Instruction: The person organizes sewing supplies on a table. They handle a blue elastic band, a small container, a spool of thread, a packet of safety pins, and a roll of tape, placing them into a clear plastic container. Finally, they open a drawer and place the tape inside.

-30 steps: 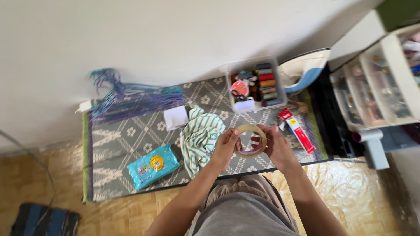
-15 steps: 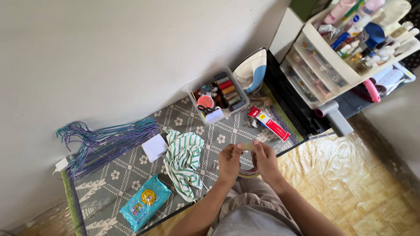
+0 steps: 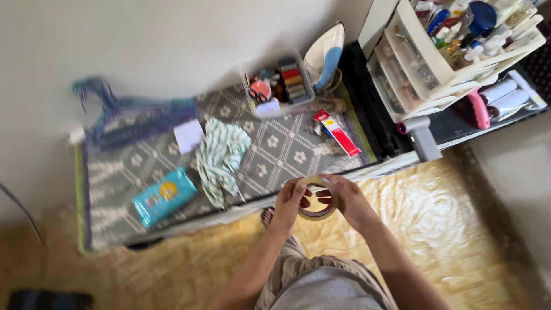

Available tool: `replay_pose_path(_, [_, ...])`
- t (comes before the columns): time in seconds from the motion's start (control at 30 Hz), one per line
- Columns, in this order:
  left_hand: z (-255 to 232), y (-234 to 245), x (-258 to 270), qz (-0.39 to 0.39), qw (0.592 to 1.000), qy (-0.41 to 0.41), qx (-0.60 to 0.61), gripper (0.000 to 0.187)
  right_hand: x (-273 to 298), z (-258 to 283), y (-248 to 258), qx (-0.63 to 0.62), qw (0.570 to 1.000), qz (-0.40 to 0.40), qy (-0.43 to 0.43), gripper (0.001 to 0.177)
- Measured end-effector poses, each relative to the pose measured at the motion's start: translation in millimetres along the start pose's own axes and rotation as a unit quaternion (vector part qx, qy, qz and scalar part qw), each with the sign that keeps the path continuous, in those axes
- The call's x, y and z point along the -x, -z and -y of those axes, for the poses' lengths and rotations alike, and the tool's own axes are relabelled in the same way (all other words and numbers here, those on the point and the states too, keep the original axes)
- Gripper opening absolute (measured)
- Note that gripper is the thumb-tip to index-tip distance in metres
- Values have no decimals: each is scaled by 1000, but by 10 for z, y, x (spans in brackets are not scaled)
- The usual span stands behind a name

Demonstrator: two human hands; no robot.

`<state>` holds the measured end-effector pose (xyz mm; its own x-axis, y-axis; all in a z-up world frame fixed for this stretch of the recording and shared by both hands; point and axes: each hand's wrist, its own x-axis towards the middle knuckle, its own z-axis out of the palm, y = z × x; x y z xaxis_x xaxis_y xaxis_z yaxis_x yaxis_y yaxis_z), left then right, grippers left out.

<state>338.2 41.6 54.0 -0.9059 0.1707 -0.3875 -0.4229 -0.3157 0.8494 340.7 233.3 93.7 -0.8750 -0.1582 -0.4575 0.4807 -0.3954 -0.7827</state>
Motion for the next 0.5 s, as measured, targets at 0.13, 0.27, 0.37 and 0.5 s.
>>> replay_pose_path(0.13, [822, -313, 440, -61, 998, -18, -12, 40, 403, -442, 607, 93, 996, 13, 3, 42])
replay_pose_path(0.27, [1445, -537, 877, -97, 995, -15, 23, 39, 813, -854, 1055, 100, 994, 9, -37, 43])
replay_pose_path(0.37, [1644, -502, 1138, -126, 991, 51, -12, 39, 935, -1094, 1136, 73, 995, 27, -65, 42])
replay_pose_path(0.5, [1728, -298, 1298, -143, 985, 96, -1, 41, 831, -1328, 1100, 87, 986, 40, -138, 40])
